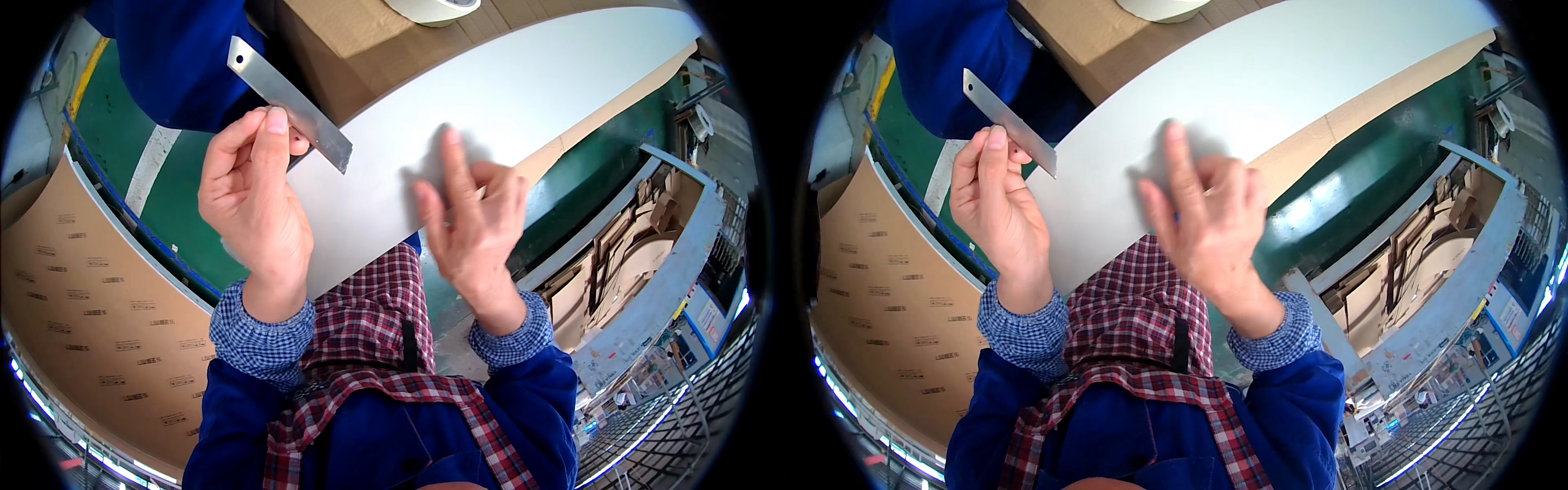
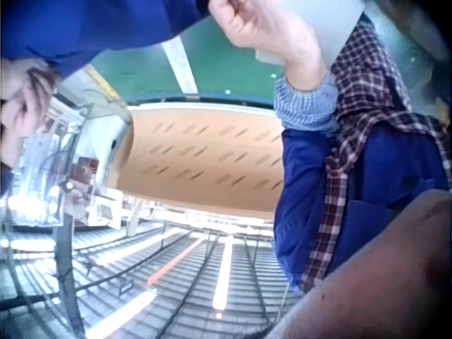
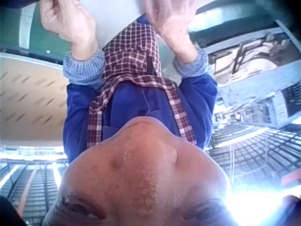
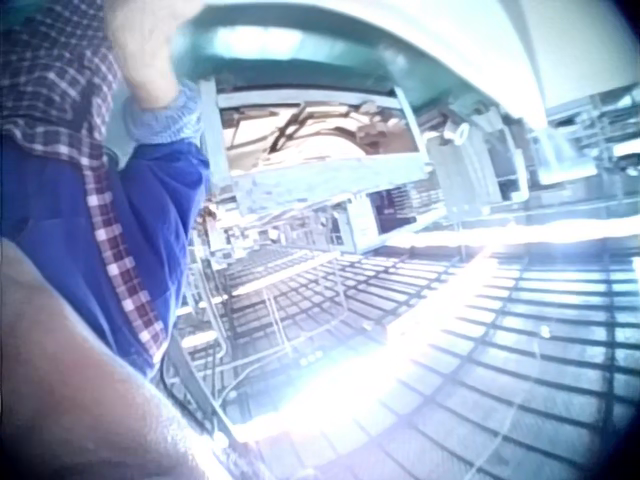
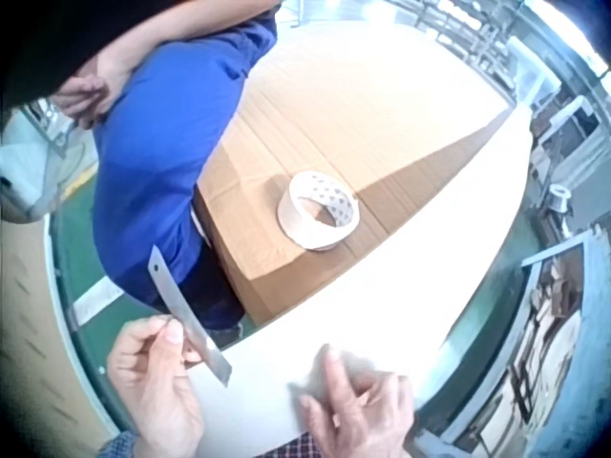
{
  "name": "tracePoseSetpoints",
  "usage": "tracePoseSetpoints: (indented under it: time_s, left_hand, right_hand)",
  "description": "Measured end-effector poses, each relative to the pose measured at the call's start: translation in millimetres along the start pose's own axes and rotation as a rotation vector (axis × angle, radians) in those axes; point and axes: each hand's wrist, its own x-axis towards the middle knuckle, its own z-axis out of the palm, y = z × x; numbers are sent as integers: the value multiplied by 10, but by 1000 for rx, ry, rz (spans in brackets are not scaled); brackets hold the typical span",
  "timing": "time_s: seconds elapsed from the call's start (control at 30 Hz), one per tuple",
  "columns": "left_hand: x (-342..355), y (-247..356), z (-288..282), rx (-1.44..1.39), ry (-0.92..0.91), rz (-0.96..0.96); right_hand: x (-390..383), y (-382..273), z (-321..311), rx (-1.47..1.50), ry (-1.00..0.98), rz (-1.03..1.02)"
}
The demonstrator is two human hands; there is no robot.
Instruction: The person scrapes the edge of a white curved panel with a metal tool, then wipes the surface with a white cloth. They move to a large perforated workbench and scrape the edges of several grey rectangular panels with a utility knife, removing excess material.
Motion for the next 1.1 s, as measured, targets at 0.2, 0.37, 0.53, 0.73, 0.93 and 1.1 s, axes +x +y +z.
tracePoseSetpoints:
  time_s: [0.2, 0.37, 0.53, 0.73, 0.93, 1.1]
  left_hand:
    - [-12, 7, 34, 40, -40, 0]
    - [-26, 25, 37, 78, -37, 17]
    - [-33, 5, 50, 88, -36, 24]
    - [-27, 15, 78, 93, -38, 24]
    - [-37, 16, 42, 121, -17, 38]
    - [-22, 1, 80, 82, -32, 37]
  right_hand:
    - [-194, -365, -32, 153, -175, -108]
    - [-103, 73, -14, -18, -77, -98]
    - [-112, -19, 6, -7, -33, -54]
    - [-90, -227, -89, 105, -178, -183]
    - [-37, 124, -2, -44, -28, -51]
    - [-185, -390, -30, 204, -172, -135]
